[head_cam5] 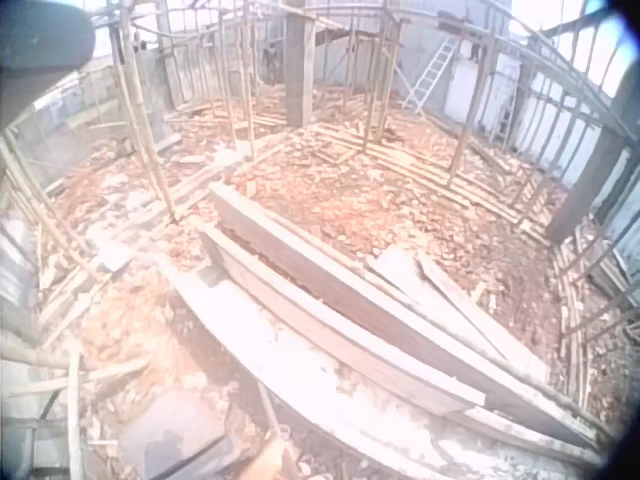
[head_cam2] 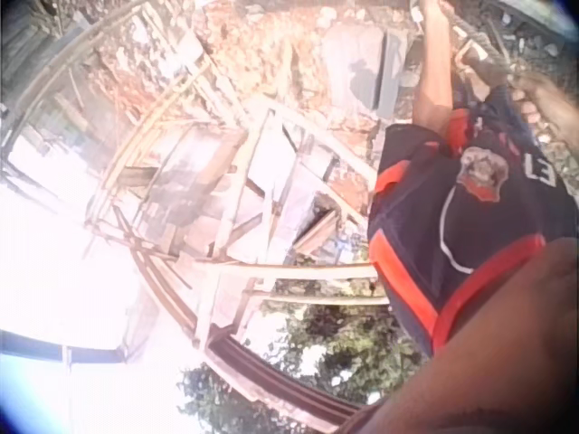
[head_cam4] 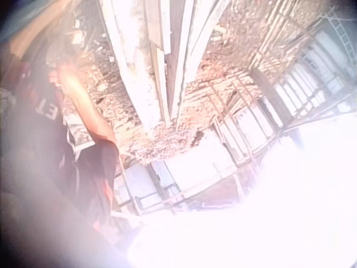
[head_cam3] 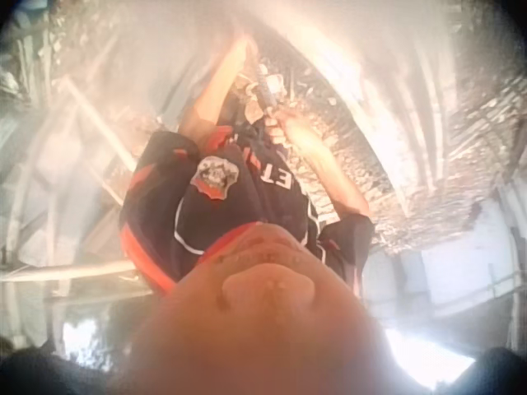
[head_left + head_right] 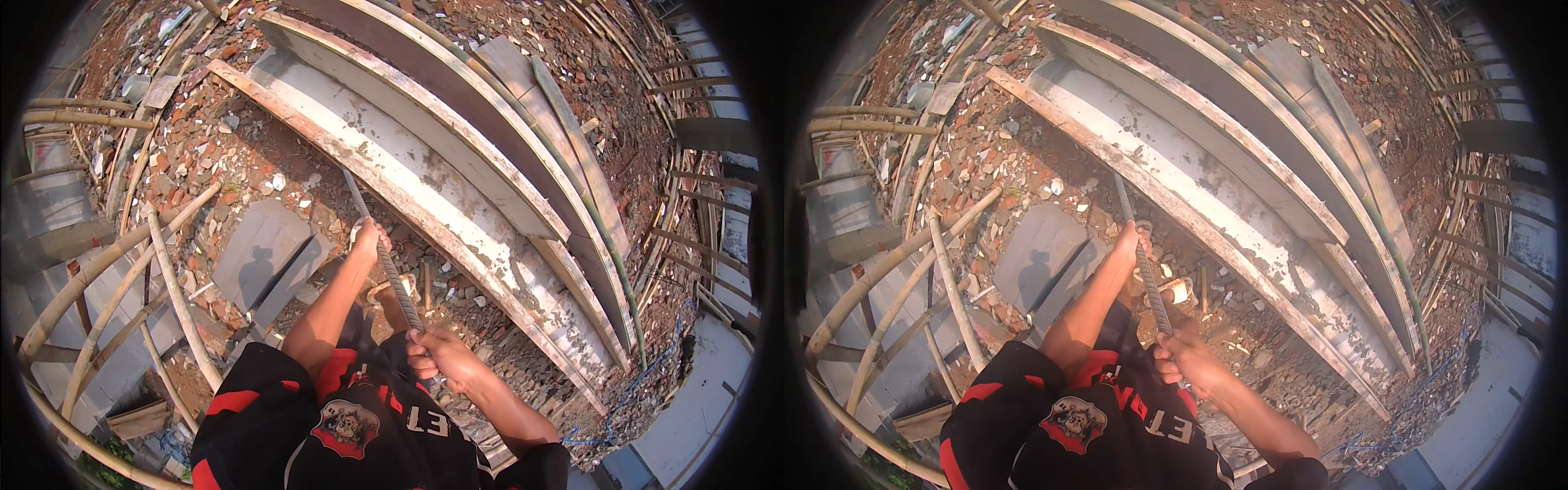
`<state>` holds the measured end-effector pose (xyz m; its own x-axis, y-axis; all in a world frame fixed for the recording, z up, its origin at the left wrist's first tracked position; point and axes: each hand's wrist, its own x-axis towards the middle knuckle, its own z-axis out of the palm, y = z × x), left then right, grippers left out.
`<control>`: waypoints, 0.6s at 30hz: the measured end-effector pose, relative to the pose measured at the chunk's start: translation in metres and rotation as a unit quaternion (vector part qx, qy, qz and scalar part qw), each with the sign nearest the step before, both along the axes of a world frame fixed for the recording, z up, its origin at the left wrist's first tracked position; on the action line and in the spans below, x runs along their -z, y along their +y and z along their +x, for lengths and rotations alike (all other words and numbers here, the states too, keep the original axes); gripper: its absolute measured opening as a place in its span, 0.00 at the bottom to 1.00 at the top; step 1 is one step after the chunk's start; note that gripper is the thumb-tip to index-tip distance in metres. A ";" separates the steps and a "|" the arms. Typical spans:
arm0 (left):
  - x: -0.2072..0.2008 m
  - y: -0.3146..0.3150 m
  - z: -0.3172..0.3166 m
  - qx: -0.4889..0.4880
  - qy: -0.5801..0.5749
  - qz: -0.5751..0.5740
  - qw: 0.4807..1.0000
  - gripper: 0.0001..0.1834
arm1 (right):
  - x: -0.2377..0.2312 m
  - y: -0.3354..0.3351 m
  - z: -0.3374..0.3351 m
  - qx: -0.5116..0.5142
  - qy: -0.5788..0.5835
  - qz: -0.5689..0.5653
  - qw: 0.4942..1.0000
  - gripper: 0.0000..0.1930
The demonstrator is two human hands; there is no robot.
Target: The person uses a long metal bar to pry and pull rebar rods from a concrete structure at a construction site. They repeatedly insert the bar under the rebar, lever it upward, and pull the rods free, then pass them to a coworker.
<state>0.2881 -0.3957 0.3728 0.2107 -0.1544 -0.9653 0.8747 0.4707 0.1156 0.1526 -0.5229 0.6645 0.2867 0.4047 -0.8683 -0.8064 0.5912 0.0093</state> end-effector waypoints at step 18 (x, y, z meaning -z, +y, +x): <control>0.007 0.032 -0.043 0.084 0.048 -0.009 0.995 0.29 | 0.041 0.090 -0.072 -0.451 -0.154 -0.527 0.704 0.24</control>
